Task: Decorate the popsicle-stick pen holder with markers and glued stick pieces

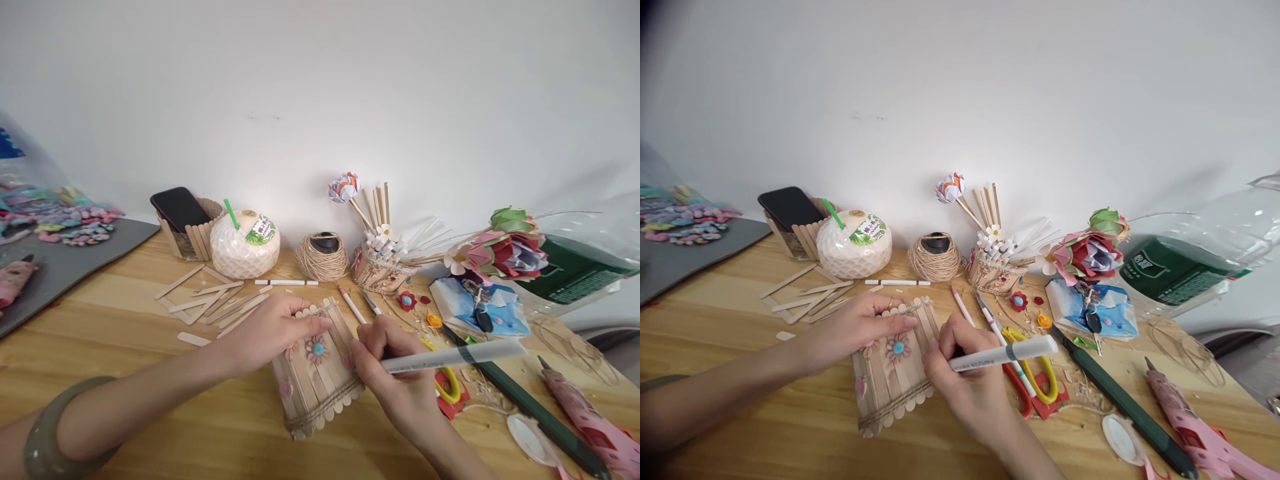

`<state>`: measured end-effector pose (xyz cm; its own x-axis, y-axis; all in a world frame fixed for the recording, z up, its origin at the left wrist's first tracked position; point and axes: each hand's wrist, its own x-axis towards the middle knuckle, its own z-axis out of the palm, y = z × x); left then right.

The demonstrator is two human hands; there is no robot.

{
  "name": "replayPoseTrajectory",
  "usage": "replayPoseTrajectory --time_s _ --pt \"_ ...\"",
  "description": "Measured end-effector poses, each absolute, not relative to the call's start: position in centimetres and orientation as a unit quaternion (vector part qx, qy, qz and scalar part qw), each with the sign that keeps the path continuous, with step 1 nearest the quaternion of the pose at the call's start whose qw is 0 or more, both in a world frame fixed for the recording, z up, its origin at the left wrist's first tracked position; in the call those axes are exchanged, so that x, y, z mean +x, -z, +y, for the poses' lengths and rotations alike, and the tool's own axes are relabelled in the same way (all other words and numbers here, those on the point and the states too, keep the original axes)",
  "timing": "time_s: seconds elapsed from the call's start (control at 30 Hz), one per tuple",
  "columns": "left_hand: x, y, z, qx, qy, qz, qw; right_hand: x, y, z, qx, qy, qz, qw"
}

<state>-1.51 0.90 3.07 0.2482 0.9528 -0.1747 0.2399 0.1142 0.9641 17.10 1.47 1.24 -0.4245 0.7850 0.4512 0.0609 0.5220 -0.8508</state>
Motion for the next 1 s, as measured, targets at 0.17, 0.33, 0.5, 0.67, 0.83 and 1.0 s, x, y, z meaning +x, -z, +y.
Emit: replayPoseTrajectory --time_s 0.17,0.33,0.5,0.67,0.83,1.0 --pt "-1.6 -2.9 0.9 0.567 -0.328 0.523 0.546 17.0 -1.4 1.4 -0.288 -0.407 -0.739 0.454" --pt "-1.7 -3.1 0.7 0.562 -0.320 0.515 0.562 17.1 -1.4 1.6 -0.277 -0.482 -0.672 0.488" --pt "-2.0 -4.0 0.5 0.606 -0.312 0.490 0.543 17.3 -1.4 2.4 -0.288 -0.472 -0.568 0.609" --pt "-2.5 -4.9 0.5 0.665 -0.311 0.470 0.491 17.4 -1.6 2.9 -0.340 -0.434 -0.543 0.634" --pt "-2.9 -5.3 0.6 0.708 -0.331 0.440 0.442 17.1 -1.7 3.3 -0.353 -0.463 -0.517 0.628" --pt "-3.3 -5.1 1.1 0.711 -0.361 0.453 0.398 16.9 -1.5 3.8 -0.360 -0.489 -0.495 0.622"
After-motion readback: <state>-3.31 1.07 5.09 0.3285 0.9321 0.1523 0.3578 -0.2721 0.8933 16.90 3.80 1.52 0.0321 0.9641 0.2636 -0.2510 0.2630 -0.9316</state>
